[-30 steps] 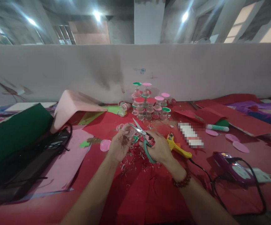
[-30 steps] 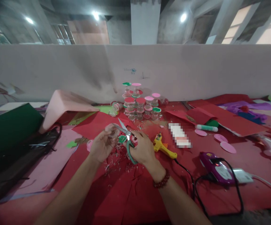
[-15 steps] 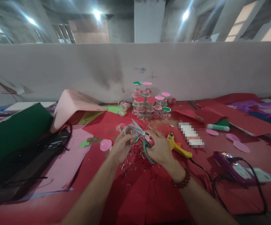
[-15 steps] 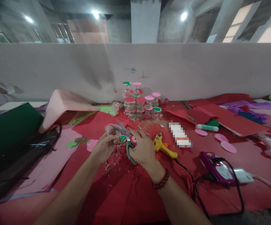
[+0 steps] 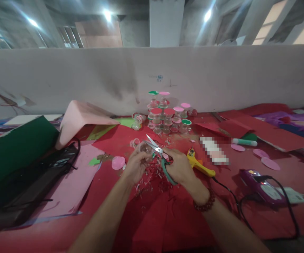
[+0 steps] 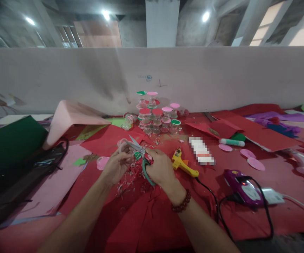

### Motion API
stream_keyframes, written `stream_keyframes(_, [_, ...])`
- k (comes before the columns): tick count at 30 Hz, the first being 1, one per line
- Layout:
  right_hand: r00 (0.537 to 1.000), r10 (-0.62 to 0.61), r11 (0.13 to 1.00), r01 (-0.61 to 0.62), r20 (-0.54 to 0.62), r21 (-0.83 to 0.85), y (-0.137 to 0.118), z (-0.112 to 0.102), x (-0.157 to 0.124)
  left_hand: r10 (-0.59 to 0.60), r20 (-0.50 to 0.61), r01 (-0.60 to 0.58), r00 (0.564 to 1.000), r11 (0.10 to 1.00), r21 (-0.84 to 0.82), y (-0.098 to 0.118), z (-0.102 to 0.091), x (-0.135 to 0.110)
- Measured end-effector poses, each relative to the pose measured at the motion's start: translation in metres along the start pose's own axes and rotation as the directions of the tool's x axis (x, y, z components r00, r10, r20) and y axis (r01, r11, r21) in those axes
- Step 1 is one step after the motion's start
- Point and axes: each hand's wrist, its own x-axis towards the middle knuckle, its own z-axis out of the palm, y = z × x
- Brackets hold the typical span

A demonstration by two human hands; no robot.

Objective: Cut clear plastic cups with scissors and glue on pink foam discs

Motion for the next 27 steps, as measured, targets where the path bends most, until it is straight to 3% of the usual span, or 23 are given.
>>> stream_keyframes(9, [0.996, -0.077, 0.991, 0.071, 0.049, 0.113, -0.0033, -0.0054, 0.0014, 0.008, -0.033, -0.008, 0.999, 1.0, -0.018, 0.001, -0.0029, 0.0025])
stream_keyframes(14, [0.999, 0.013, 1.0, -0.012, -0.036, 0.013, -0.0022, -0.0094, 0.003, 0.037, -0.006, -0.037, 0.999, 0.999, -0.024, 0.0019, -0.0058, 0.0034])
stream_keyframes(20, [0.995, -0.085, 0.996, 0.083, -0.052, -0.036, -0.0002, -0.0054, 0.0016, 0.018, -0.082, -0.027, 0.996, 0.993, -0.112, 0.0047, -0.0075, 0.0054])
stream_keyframes(27, [0.995, -0.101, 0.994, 0.102, -0.008, 0.026, 0.0025, -0.0009, -0.0008, 0.03, -0.101, -0.045, 0.994, 0.988, -0.149, 0.0093, -0.0093, 0.0073])
